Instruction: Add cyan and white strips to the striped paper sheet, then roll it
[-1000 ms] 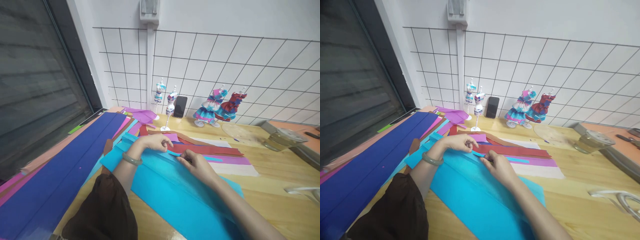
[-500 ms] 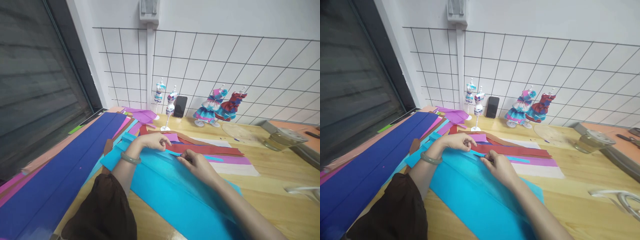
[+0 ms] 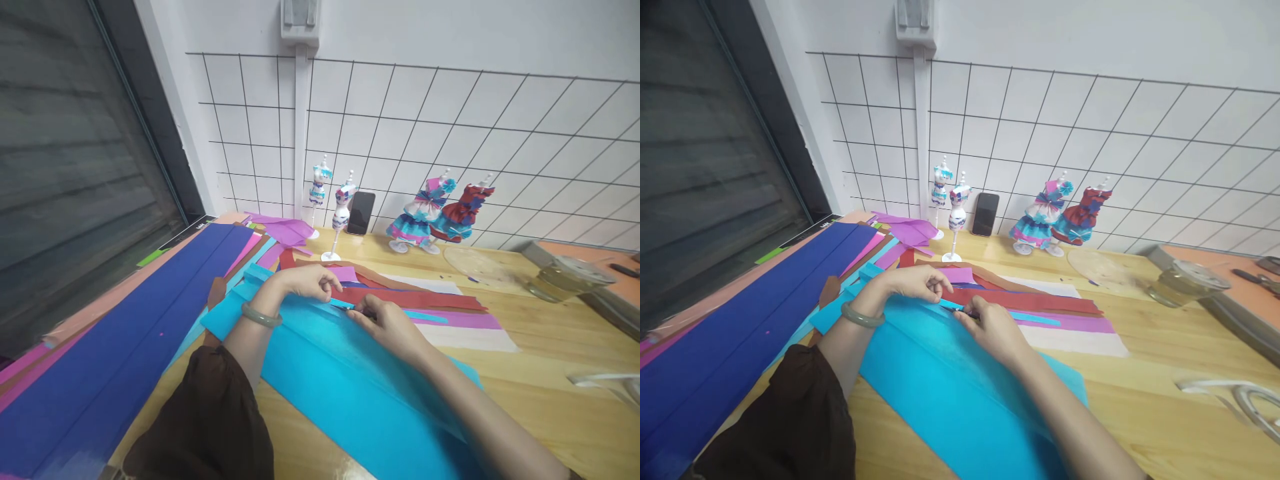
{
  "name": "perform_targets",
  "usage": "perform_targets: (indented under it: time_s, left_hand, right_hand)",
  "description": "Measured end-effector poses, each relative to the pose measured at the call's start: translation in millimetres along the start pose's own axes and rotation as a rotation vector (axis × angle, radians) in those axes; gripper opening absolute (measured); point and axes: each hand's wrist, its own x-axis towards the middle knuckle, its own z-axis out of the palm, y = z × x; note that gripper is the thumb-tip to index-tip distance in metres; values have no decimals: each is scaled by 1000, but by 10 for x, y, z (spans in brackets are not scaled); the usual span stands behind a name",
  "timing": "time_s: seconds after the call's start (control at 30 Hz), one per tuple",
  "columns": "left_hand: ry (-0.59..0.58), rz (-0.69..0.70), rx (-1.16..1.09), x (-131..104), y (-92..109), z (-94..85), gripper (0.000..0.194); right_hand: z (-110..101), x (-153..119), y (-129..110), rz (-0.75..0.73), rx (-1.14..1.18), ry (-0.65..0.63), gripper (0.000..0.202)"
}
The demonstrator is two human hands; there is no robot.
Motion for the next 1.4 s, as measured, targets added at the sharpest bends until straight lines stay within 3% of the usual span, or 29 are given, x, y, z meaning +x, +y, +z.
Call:
perform_targets:
  time_s: [1.4]
  left_hand:
    - [28,-17,-43,-35,-17,-47,32]
  right_hand:
    - [-21,39,-106,-11,-24,11,27]
